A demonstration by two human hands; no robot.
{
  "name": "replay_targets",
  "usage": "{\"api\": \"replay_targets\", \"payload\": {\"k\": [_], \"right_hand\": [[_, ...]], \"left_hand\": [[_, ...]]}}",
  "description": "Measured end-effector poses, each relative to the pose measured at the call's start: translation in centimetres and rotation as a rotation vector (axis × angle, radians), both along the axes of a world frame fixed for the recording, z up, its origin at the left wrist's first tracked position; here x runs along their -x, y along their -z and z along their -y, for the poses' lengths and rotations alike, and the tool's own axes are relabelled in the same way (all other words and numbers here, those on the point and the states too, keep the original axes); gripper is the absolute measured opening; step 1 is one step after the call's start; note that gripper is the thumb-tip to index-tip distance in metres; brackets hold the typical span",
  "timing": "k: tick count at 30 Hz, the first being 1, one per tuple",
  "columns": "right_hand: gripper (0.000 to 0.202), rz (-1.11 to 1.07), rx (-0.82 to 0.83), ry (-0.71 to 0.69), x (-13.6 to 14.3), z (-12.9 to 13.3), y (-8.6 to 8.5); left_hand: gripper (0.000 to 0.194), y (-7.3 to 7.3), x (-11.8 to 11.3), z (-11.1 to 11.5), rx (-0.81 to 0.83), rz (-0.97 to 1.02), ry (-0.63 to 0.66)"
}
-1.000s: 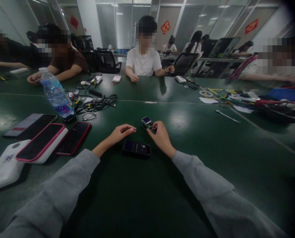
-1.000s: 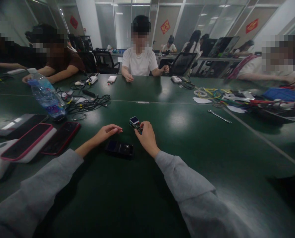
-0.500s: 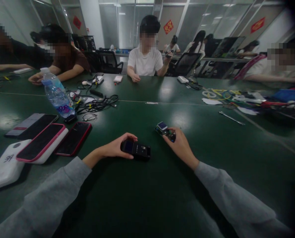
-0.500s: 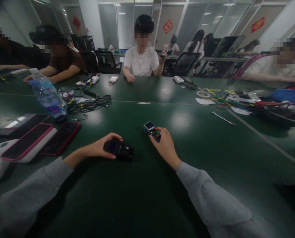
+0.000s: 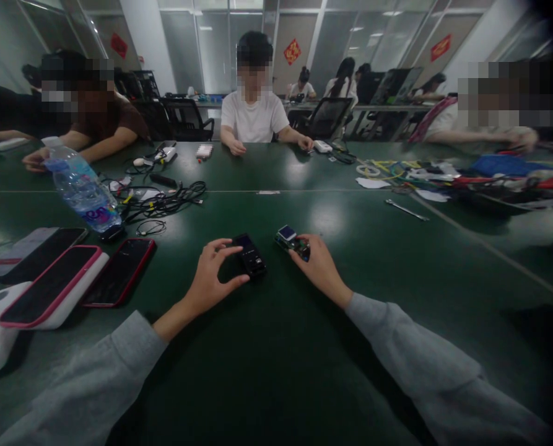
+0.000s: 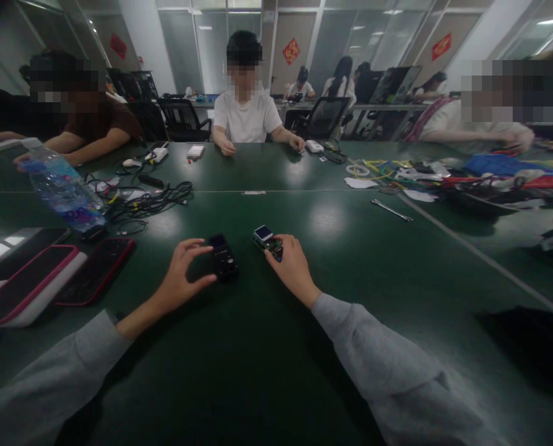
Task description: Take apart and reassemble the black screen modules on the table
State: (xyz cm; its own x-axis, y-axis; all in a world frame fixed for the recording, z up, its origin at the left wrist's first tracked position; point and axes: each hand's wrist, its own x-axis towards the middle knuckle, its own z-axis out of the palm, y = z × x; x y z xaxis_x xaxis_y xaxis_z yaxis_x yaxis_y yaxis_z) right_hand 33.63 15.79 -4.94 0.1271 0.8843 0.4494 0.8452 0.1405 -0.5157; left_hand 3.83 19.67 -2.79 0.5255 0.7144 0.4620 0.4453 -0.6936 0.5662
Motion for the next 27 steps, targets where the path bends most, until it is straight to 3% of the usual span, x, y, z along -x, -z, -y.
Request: {"api": "replay_targets", "payload": {"k": [3, 6, 9, 14, 18, 27], "right_hand": [[0.036, 0.012, -0.012, 0.003, 0.1, 0.0, 0.1], [0.036, 0.019, -0.036, -0.005, 0.1, 0.0, 0.1], [0.036, 0.002, -0.03, -0.01, 0.1, -0.1, 0.2], [0.037, -0.059, 0.05, 0.006, 0.1, 0.0, 0.0], [0.04, -0.041, 0.023, 0.013, -0.1, -0.2, -0.2], [0.057, -0.119, 0.071, 0.096, -0.8, -0.9, 0.5]], "left_hand": [[0.067, -0.2, -1.3, 1.1, -0.092, -0.16, 0.032], [0.055, 0.0, -2.2, 1.2, -0.129, -0.213, 0.029], [0.047, 0.1, -2.4, 0.5, -0.106, -0.208, 0.028], [0.047, 0.3, -2.4, -1.9, -0.123, -0.223, 0.052], [0.046, 0.6, -2.4, -3.6, -0.149, -0.215, 0.09], [0.048, 0.6, -2.2, -3.5, -0.136, -0.217, 0.088]]}}
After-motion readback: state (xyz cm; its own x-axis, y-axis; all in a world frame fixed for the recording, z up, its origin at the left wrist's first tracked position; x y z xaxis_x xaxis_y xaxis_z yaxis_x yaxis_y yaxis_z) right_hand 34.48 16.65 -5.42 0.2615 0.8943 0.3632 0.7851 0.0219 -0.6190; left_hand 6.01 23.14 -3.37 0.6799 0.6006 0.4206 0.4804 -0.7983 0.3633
